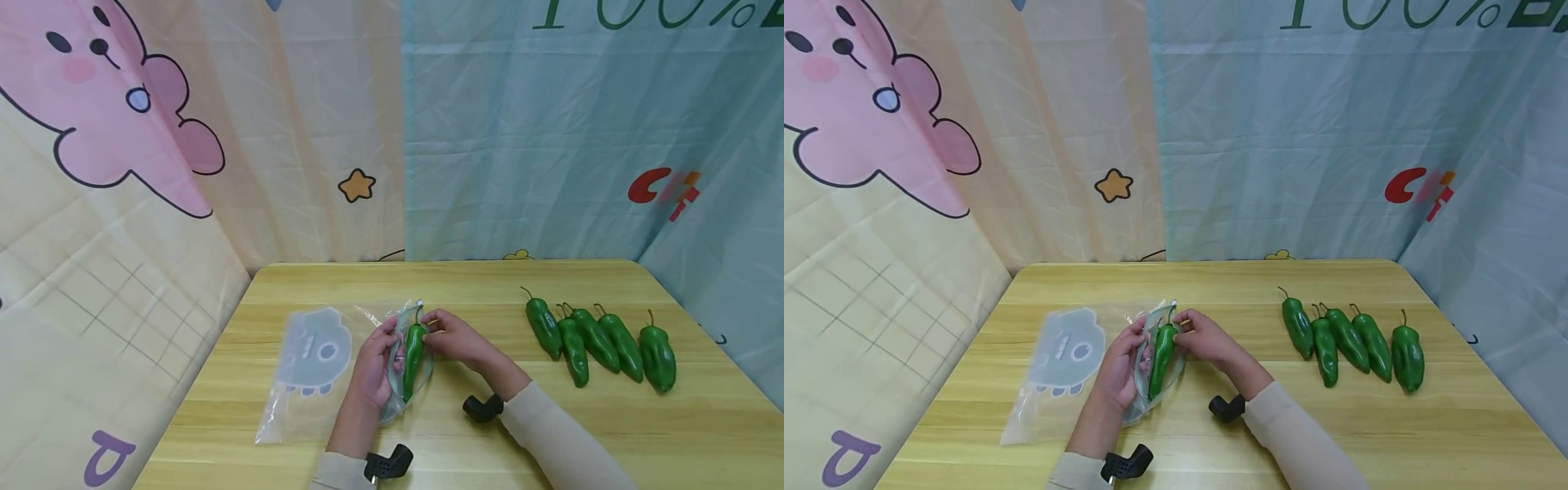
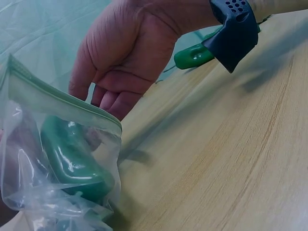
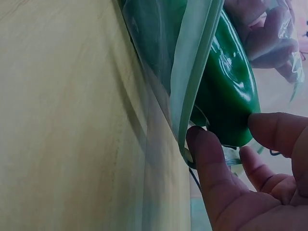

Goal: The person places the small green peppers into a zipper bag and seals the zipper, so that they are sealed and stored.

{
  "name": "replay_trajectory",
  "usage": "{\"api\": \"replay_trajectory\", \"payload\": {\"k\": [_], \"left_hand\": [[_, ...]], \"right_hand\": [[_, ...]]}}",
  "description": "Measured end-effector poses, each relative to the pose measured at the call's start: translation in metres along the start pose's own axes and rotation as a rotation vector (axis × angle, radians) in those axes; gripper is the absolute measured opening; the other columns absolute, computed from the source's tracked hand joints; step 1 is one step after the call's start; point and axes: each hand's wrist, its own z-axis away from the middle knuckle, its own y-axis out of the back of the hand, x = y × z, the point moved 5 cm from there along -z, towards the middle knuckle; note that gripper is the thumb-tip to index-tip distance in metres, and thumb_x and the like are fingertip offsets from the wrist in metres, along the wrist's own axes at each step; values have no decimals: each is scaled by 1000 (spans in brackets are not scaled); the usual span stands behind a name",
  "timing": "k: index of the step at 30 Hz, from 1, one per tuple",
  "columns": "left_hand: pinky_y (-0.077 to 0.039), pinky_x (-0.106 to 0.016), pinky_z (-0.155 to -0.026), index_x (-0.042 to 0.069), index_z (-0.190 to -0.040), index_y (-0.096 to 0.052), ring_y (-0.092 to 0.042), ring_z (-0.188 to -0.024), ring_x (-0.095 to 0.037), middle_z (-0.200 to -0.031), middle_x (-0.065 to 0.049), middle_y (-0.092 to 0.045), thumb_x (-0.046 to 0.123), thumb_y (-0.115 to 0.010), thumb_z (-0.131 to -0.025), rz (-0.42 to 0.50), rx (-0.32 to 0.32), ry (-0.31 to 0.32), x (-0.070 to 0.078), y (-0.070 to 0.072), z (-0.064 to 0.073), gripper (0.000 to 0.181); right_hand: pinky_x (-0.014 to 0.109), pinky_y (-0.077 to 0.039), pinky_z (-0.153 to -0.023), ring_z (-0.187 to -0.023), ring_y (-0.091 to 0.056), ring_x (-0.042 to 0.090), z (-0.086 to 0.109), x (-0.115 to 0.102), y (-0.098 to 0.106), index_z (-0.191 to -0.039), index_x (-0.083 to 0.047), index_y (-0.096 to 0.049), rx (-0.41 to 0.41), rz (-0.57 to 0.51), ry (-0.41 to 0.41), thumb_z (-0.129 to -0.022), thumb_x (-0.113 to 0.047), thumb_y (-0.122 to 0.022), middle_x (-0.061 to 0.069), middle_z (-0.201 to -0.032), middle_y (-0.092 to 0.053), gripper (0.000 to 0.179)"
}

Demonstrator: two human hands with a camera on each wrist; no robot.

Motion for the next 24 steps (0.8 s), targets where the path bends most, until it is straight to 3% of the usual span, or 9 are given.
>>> {"api": "replay_trajectory", "payload": {"k": [9,24], "left_hand": [[-36,-13,-48,6,-131,-55,-45,-65,-7,-95,-1,-53,1,-41,-95,1,-36,-11,1,-5,2,39],[-39,-14,-50,8,-131,-59,-48,-68,-7,-97,-1,-55,2,-43,-97,-29,-58,-8,0,-7,3,38]], "right_hand": [[30,-51,-65,-77,-57,21,-2,-4,-2,-108,0,-52,94,127,46,-91,-4,-64,12,-93,-55,21],[29,-36,-52,-60,-44,18,-3,-8,1,-100,-6,-50,208,365,52,-85,-11,-75,5,-72,-45,30]]}}
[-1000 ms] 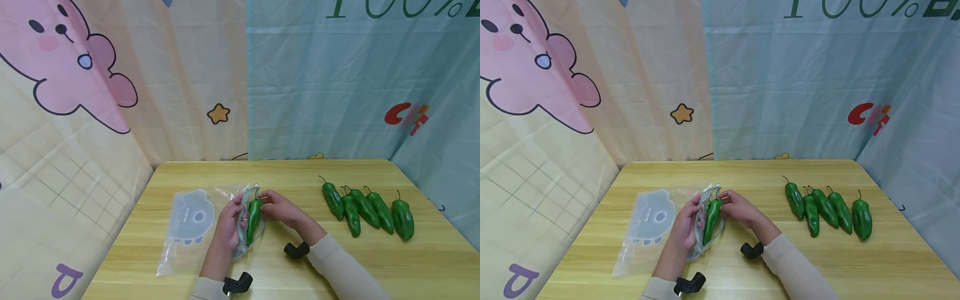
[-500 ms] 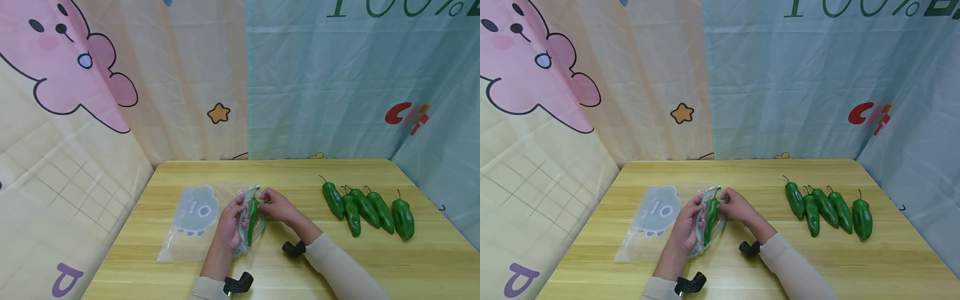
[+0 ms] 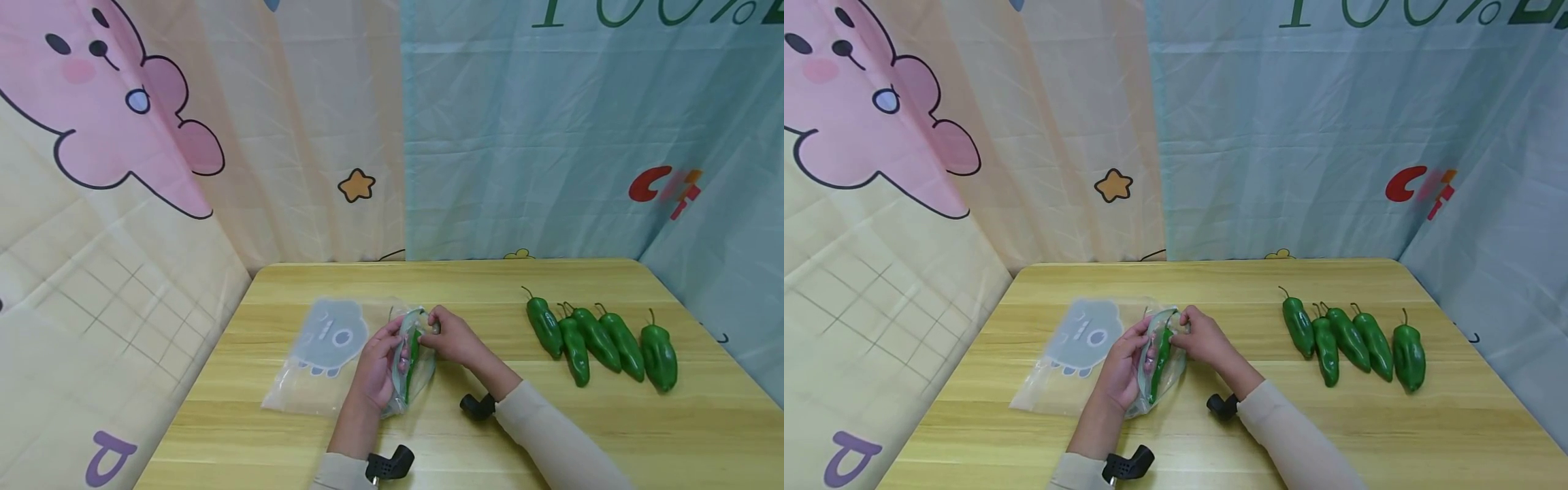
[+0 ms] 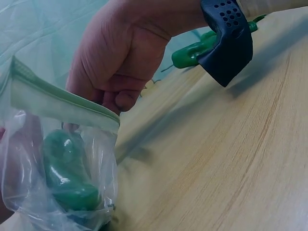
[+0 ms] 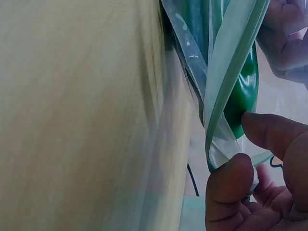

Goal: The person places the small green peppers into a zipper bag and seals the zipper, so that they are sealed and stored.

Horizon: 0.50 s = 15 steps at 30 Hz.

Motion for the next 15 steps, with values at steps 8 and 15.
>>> {"api": "replay_trajectory", "payload": {"k": [8,15], "left_hand": [[-40,-13,-50,8,-132,-59,-48,-67,-6,-100,-3,-56,2,-44,-97,13,26,5,-1,3,-1,39],[-39,-13,-49,7,-133,-58,-47,-67,-6,-98,-2,-55,2,-43,-97,1,21,3,-1,3,-1,39]], "right_hand": [[29,-42,-56,-68,-50,20,-12,9,11,-132,0,-49,-1,-100,-78,-93,-12,-63,11,-90,-60,43],[27,-42,-59,-70,-49,20,-31,10,17,-124,-3,-58,-31,-99,-70,-95,-15,-64,9,-88,-58,33]]}}
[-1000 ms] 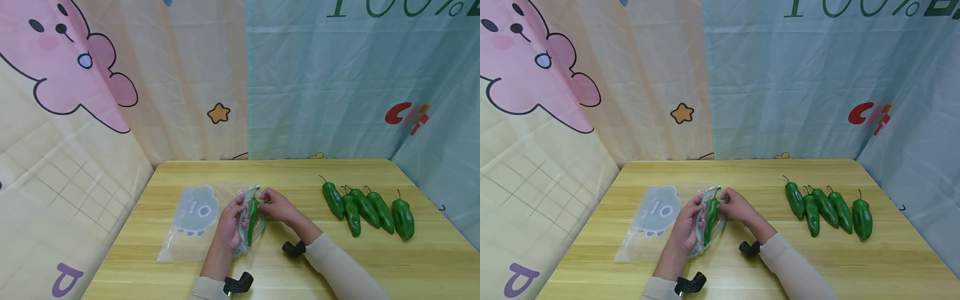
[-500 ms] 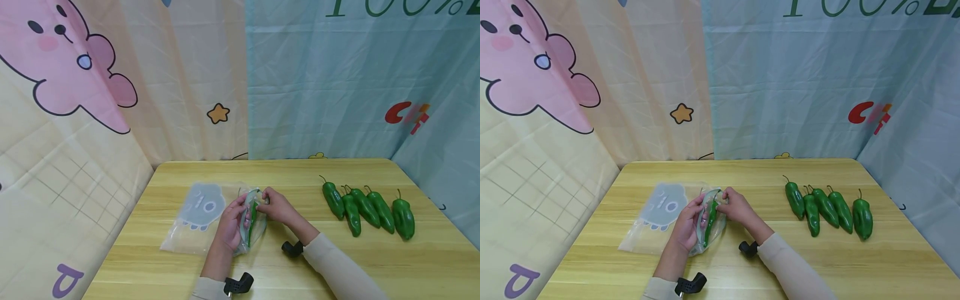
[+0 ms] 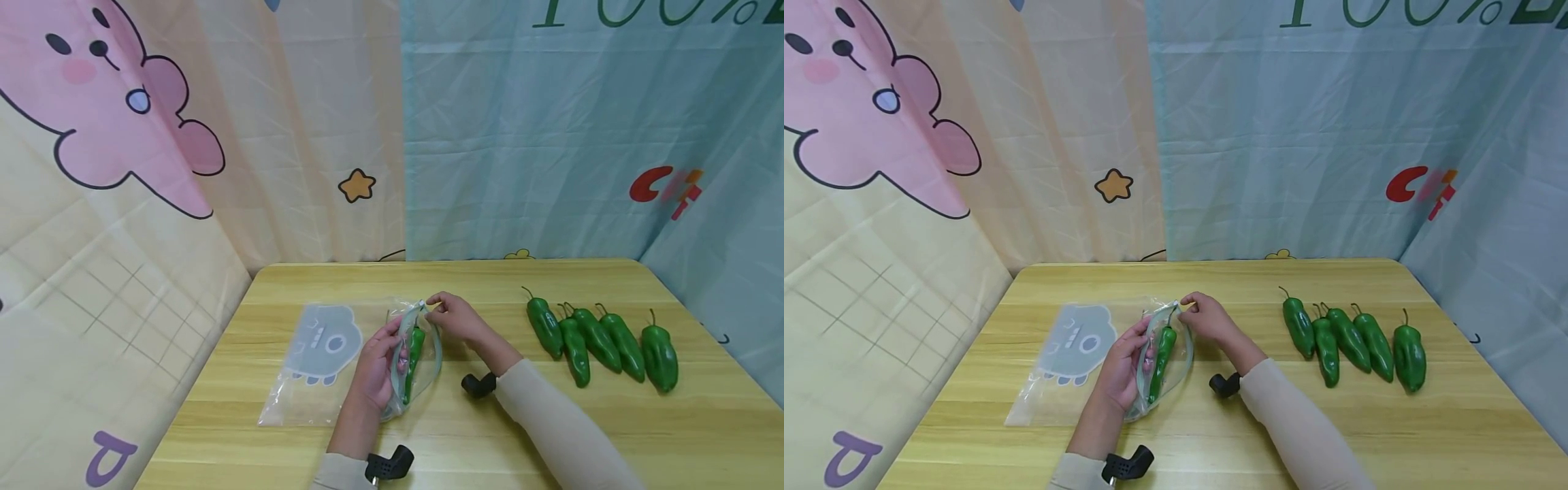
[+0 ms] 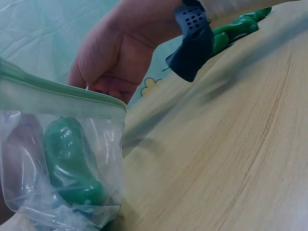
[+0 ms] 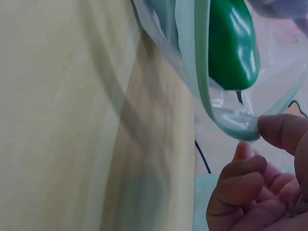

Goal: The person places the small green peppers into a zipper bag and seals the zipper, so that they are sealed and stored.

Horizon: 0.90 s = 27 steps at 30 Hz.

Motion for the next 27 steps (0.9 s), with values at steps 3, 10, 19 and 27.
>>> {"api": "replay_trajectory", "payload": {"k": [3,10,19,27], "left_hand": [[-39,-13,-48,7,-134,-57,-47,-67,-7,-98,-1,-55,2,-43,-97,2,6,6,0,0,1,40],[-38,-13,-49,7,-133,-58,-47,-66,-7,-98,-3,-56,2,-44,-97,18,11,0,0,0,1,39],[-39,-13,-49,1,-135,-54,-49,-66,-6,-96,-2,-58,2,-43,-98,32,34,-7,2,2,-1,39],[-43,-15,-55,-2,-130,-58,-53,-71,-7,-97,-3,-61,2,-48,-97,-78,68,-12,5,4,-1,35]], "right_hand": [[28,-40,-55,-62,-46,18,-6,-1,-1,-127,-1,-57,-57,-39,19,-94,-11,-62,9,-82,-57,35],[31,-42,-56,-58,-45,19,-11,-4,-4,-138,-3,-47,-82,-127,7,-97,-5,-53,10,-83,-54,42],[34,-48,-58,-60,-51,20,-8,-4,-5,-146,-4,-39,30,-179,31,-100,-5,-52,13,-95,-54,49],[38,-53,-61,-61,-55,20,-4,-5,1,-147,-2,-35,52,-240,56,-101,-2,-50,16,-98,-54,49]]}}
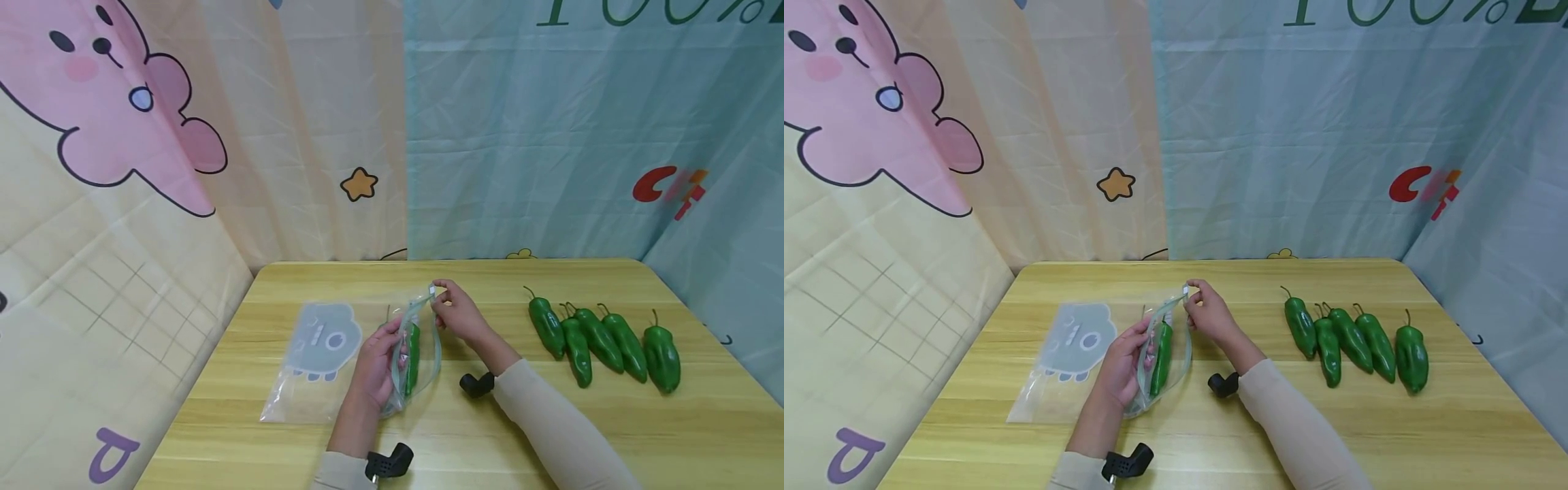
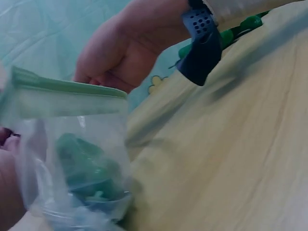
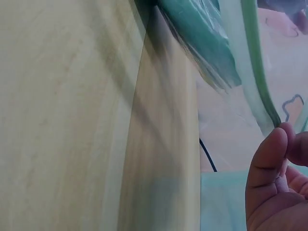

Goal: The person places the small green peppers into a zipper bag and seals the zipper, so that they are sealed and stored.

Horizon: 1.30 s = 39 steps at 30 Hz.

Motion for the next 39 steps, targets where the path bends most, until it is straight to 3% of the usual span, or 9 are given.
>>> {"api": "replay_trajectory", "payload": {"k": [5,9,17,21,31,39], "left_hand": [[-49,-21,-66,-7,-123,-60,-58,-80,-12,-98,-6,-62,5,-52,-97,-283,26,3,12,1,8,30],[-51,-25,-66,-5,-115,-64,-59,-79,-15,-92,-6,-63,6,-56,-95,-470,38,-12,21,4,14,24],[-50,-24,-59,-6,-124,-60,-54,-76,-15,-96,-7,-60,8,-59,-95,-671,-53,20,16,-2,22,32],[-51,-26,-61,-6,-122,-58,-54,-79,-16,-99,-7,-57,5,-56,-96,-678,-63,18,13,-3,24,29],[-54,-30,-68,-4,-120,-53,-59,-88,-19,-104,-11,-59,4,-49,-101,-576,-51,16,8,0,22,21],[-56,-33,-74,-4,-125,-51,-58,-97,-21,-113,-14,-58,3,-47,-101,-437,-3,12,5,-2,24,25]], "right_hand": [[32,-53,-60,-62,-56,19,-3,6,2,-147,-5,-37,14,4,7,-101,-5,-51,16,-99,-54,48],[32,-53,-59,-62,-57,19,-4,7,5,-147,-4,-37,19,7,13,-101,-5,-51,15,-97,-54,48],[31,-54,-60,-63,-56,20,-4,3,10,-148,-3,-35,19,-11,16,-102,-5,-51,18,-99,-53,49],[33,-54,-60,-64,-57,20,-3,1,10,-148,-4,-35,13,-11,24,-102,-5,-51,16,-98,-52,49],[35,-54,-63,-67,-58,22,-1,5,9,-150,-5,-34,-20,-1,-3,-102,-4,-48,14,-96,-51,50],[42,-55,-72,-86,-62,40,14,-1,25,-149,-9,-35,-40,64,-2,-102,-13,-52,19,-109,-53,50]]}}
